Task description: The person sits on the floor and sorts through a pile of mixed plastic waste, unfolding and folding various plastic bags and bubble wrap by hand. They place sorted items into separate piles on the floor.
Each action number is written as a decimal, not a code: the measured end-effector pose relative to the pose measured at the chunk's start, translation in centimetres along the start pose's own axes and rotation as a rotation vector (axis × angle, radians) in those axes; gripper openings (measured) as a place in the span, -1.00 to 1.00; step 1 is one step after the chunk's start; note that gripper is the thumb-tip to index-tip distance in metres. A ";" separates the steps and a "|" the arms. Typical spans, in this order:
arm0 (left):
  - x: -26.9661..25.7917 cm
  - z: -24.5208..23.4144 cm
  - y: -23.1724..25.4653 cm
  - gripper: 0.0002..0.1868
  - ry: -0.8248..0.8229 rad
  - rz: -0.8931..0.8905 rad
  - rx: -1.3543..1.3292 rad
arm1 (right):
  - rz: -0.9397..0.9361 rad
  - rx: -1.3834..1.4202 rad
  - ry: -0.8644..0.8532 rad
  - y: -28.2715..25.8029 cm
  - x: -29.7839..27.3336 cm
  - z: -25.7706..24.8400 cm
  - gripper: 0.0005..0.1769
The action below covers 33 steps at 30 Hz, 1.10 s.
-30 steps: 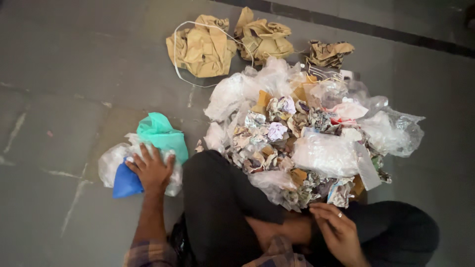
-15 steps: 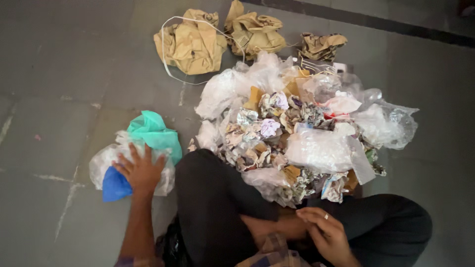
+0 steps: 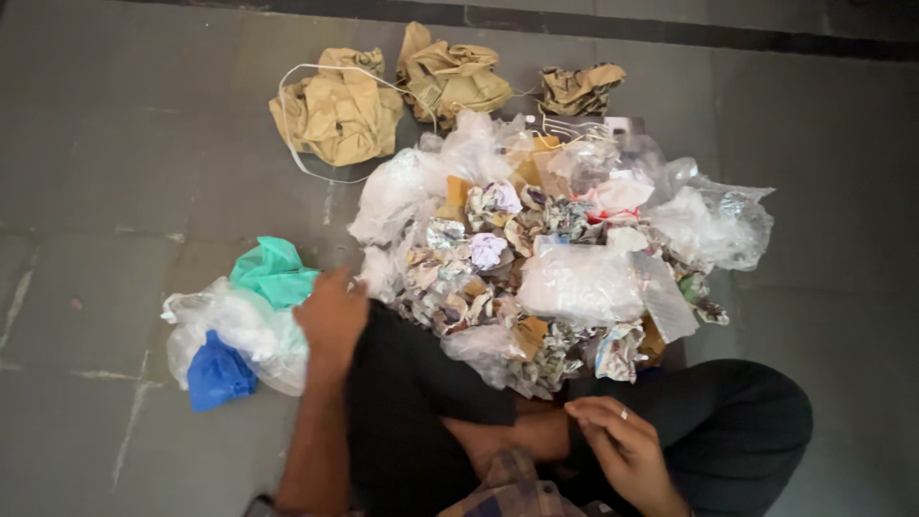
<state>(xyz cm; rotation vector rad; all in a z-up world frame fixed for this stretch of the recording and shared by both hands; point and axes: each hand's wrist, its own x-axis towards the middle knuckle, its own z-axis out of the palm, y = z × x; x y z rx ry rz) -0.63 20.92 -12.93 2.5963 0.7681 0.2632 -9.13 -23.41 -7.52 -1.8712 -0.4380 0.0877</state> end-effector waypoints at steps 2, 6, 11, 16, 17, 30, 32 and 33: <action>0.0 1.2 -4.7 -0.62 0.033 -0.018 -0.058 | 0.039 -0.005 0.046 0.4 -1.0 -0.5 -0.78; -2.0 2.3 -13.3 -0.73 -0.035 0.119 -0.117 | 0.106 0.017 0.090 1.6 -1.9 -1.2 -0.80; -6.5 -0.7 -16.2 -0.63 -0.007 0.490 0.493 | 0.017 0.025 0.096 1.6 -1.2 -0.5 -0.85; -6.2 -3.3 -11.7 -0.75 0.108 0.312 0.394 | -0.038 0.004 0.059 0.5 0.0 0.3 -0.80; -5.8 -3.8 -9.8 -0.81 0.122 0.233 0.298 | -0.053 -0.008 0.054 0.3 0.2 0.4 -0.79; 6.4 9.0 10.2 -0.39 -0.188 0.287 -0.228 | -0.037 0.024 0.072 0.2 -1.2 -0.4 -0.81; 6.6 10.7 10.0 -0.66 -0.221 0.341 -0.156 | 0.011 0.042 0.109 0.4 -1.5 -1.0 -0.80; 6.9 11.2 10.0 -0.77 -0.236 0.368 -0.119 | -0.005 0.045 0.123 0.6 -1.4 -1.4 -0.83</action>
